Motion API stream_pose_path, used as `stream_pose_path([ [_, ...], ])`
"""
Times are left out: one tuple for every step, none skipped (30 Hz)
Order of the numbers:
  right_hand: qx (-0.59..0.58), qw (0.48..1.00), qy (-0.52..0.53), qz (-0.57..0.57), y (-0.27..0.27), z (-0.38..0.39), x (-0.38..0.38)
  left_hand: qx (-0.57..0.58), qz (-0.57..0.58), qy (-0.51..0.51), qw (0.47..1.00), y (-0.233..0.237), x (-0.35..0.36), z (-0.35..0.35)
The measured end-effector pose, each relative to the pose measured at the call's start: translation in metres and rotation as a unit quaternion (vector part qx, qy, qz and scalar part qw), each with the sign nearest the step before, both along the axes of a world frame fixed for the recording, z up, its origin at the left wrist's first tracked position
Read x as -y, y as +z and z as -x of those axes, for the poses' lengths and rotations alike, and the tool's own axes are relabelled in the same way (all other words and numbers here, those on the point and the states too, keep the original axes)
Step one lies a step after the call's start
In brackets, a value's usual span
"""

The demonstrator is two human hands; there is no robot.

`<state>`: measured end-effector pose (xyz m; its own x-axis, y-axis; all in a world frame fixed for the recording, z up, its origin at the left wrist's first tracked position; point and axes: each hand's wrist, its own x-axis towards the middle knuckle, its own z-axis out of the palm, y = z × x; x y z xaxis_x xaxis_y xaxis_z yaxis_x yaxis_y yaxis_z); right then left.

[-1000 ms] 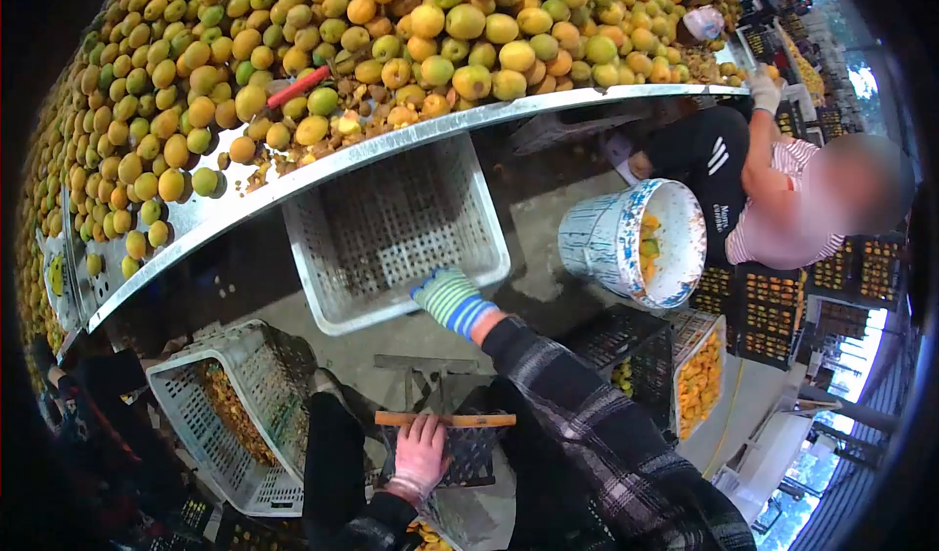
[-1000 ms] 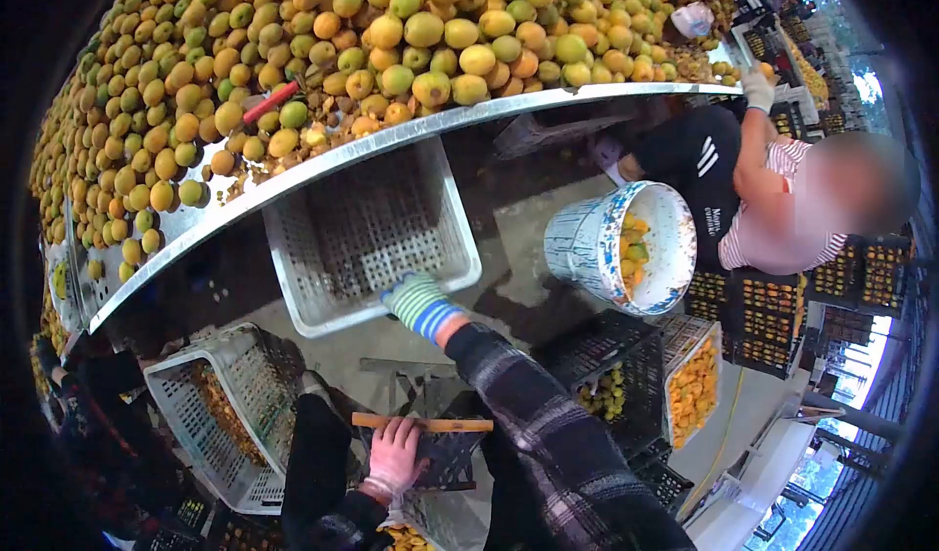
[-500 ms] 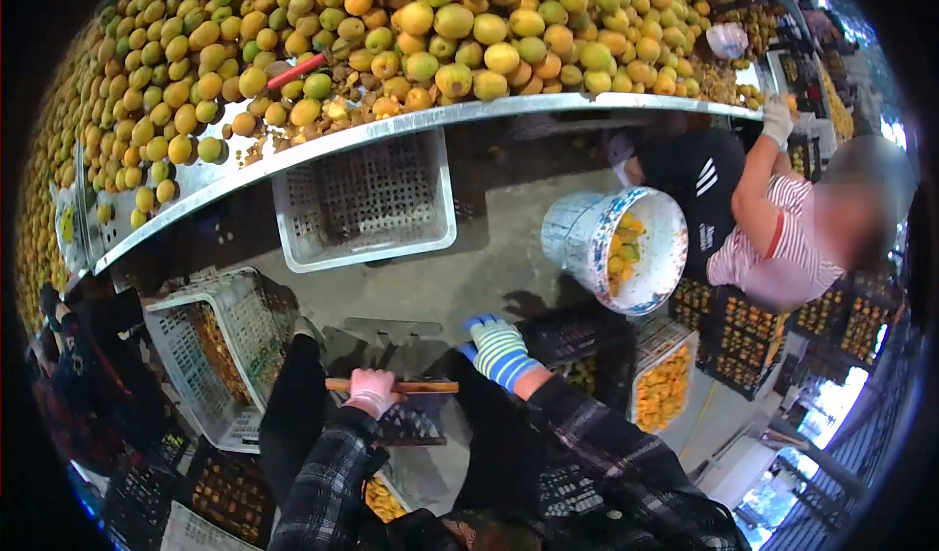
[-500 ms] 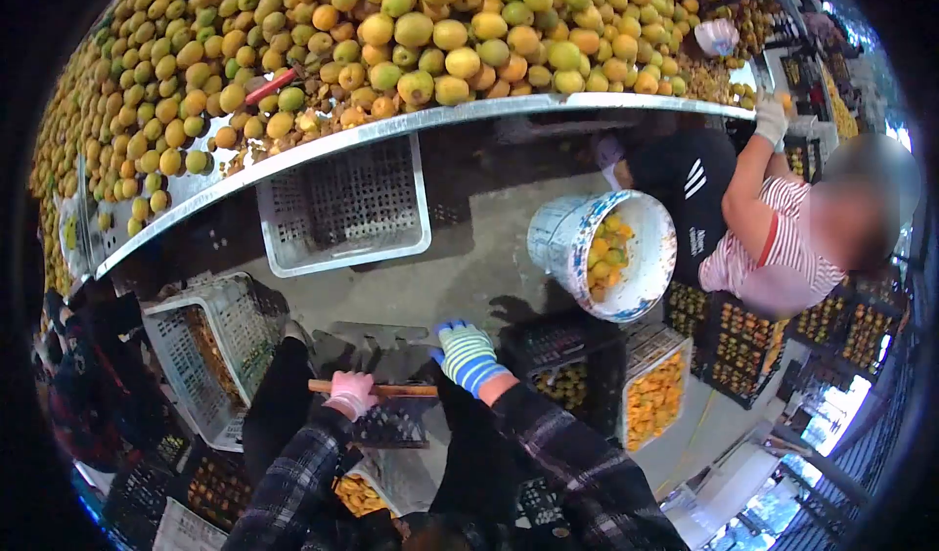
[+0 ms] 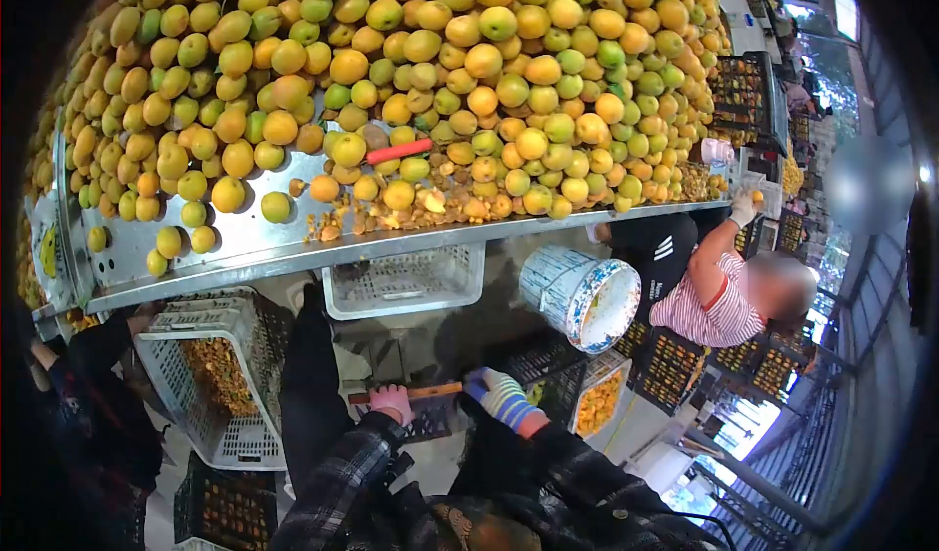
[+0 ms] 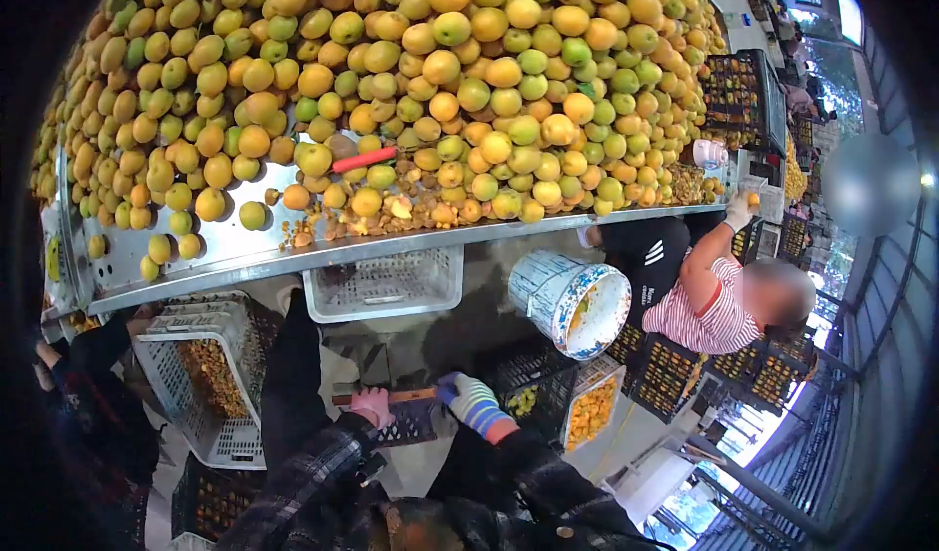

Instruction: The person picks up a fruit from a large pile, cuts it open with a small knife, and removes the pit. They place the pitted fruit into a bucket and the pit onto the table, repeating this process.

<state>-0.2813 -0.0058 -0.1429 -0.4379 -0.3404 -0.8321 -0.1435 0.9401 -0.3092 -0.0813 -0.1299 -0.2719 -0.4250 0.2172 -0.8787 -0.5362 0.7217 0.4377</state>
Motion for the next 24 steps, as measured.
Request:
stream_pose_path([
  [0.012,1.000,0.024,-0.008,-0.001,0.000,0.022,0.009,0.001,0.009,1.000,0.010,0.005,0.007],
  [0.014,0.999,0.032,-0.021,-0.003,0.001,0.040,-0.012,0.010,0.005,1.000,0.005,0.003,0.008],
  [0.020,0.999,0.039,-0.032,-0.009,0.003,0.053,-0.050,0.016,0.000,0.999,0.005,0.006,0.008],
  [-0.002,0.999,0.023,-0.041,-0.019,0.007,0.064,-0.028,0.006,-0.002,1.000,0.005,0.009,0.013],
  [-0.025,0.998,0.006,-0.049,-0.030,0.013,0.071,-0.006,-0.001,-0.006,1.000,0.002,0.011,0.018],
  [-0.043,0.997,-0.025,-0.053,-0.048,0.019,0.066,0.007,-0.009,-0.009,1.000,0.000,0.013,0.022],
  [-0.063,0.995,-0.053,-0.055,-0.068,0.028,0.062,0.010,-0.008,-0.012,1.000,-0.004,0.013,0.030],
  [-0.115,0.991,-0.033,-0.066,-0.080,0.042,0.066,0.011,-0.004,-0.015,1.000,-0.010,0.013,0.036],
  [-0.166,0.983,-0.014,-0.077,-0.090,0.057,0.068,0.020,-0.007,-0.016,1.000,-0.013,0.011,0.042],
  [-0.198,0.976,0.005,-0.094,-0.113,0.069,0.060,0.059,-0.025,-0.020,0.998,-0.015,0.008,0.046],
  [-0.232,0.967,0.032,-0.098,-0.139,0.090,0.059,0.096,-0.035,-0.013,0.995,-0.025,0.001,0.055],
  [-0.243,0.964,0.001,-0.107,-0.163,0.106,0.061,0.074,-0.040,-0.005,0.996,-0.033,-0.002,0.057],
  [-0.253,0.959,-0.031,-0.122,-0.179,0.123,0.061,0.085,-0.034,-0.005,0.996,-0.045,-0.011,0.053],
  [-0.139,0.983,0.007,-0.123,-0.236,0.139,0.027,0.123,-0.091,-0.010,0.988,-0.063,-0.025,0.049],
  [-0.016,0.969,0.208,-0.132,-0.240,0.165,0.047,0.158,-0.150,-0.020,0.976,-0.080,-0.033,0.048],
  [-0.010,0.969,0.229,-0.096,-0.247,0.175,0.045,0.157,-0.151,-0.053,0.974,-0.081,-0.042,0.056],
  [-0.035,0.979,0.188,-0.068,-0.255,0.177,0.035,0.165,-0.159,-0.059,0.972,-0.081,-0.052,0.057],
  [-0.051,0.984,0.164,-0.044,-0.260,0.179,0.029,0.149,-0.166,-0.033,0.974,-0.084,-0.057,0.059],
  [-0.059,0.986,0.152,-0.027,-0.266,0.179,0.025,0.132,-0.166,-0.008,0.977,-0.089,-0.058,0.058],
  [-0.067,0.987,0.145,-0.015,-0.267,0.176,0.019,0.138,-0.164,-0.014,0.977,-0.090,-0.060,0.057],
  [-0.072,0.987,0.141,-0.006,-0.269,0.173,0.017,0.126,-0.188,-0.001,0.974,-0.091,-0.064,0.059],
  [-0.081,0.988,0.134,0.003,-0.276,0.171,0.012,0.106,-0.208,0.011,0.972,-0.100,-0.065,0.066],
  [-0.084,0.990,0.112,0.015,-0.287,0.167,0.005,0.086,-0.227,0.023,0.970,-0.105,-0.065,0.075],
  [0.032,0.981,-0.163,0.096,-0.341,0.147,-0.027,0.090,-0.231,0.026,0.968,-0.086,-0.047,0.108],
])
